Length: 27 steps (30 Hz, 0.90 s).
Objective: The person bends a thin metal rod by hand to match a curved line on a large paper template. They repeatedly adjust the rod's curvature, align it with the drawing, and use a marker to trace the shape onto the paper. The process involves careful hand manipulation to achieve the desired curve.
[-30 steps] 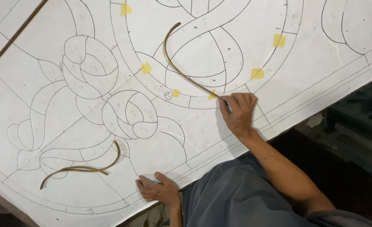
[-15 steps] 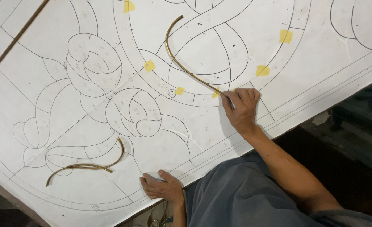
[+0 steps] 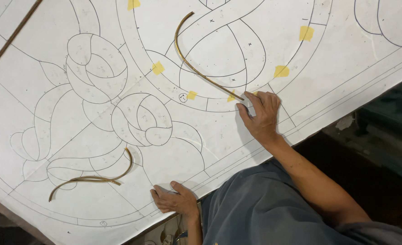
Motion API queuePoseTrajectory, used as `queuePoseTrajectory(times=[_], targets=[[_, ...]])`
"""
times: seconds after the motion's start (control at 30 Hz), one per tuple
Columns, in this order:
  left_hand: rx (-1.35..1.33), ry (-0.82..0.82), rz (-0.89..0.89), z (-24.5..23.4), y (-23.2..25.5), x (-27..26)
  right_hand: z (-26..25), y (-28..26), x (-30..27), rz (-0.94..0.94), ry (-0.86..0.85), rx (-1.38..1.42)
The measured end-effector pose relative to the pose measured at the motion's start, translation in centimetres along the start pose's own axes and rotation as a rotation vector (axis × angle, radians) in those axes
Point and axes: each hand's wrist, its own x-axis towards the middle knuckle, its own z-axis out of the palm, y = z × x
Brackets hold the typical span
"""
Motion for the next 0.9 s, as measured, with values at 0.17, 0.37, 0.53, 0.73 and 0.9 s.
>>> queuePoseTrajectory(times=[0.17, 0.37, 0.53, 0.73, 0.9], targets=[[-0.006, 0.014, -0.005, 0.0, 0.0, -0.1, -0.1, -0.3, 0.3, 0.009, 0.008, 0.0], [-0.015, 0.027, 0.008, -0.2, 0.3, 0.0, -0.4, -0.7, 0.8, -0.009, 0.011, -0.012], [-0.02, 0.034, 0.001, -0.3, 0.6, 0.0, -0.4, -0.7, 0.9, -0.006, 0.016, 0.004], [-0.019, 0.016, -0.043, -0.3, 0.7, 0.0, -0.2, -0.5, 0.9, -0.006, 0.003, -0.001], [0.004, 0.05, -0.018, -0.2, 0.8, -0.1, -0.3, -0.4, 1.1, -0.014, 0.014, -0.017]])
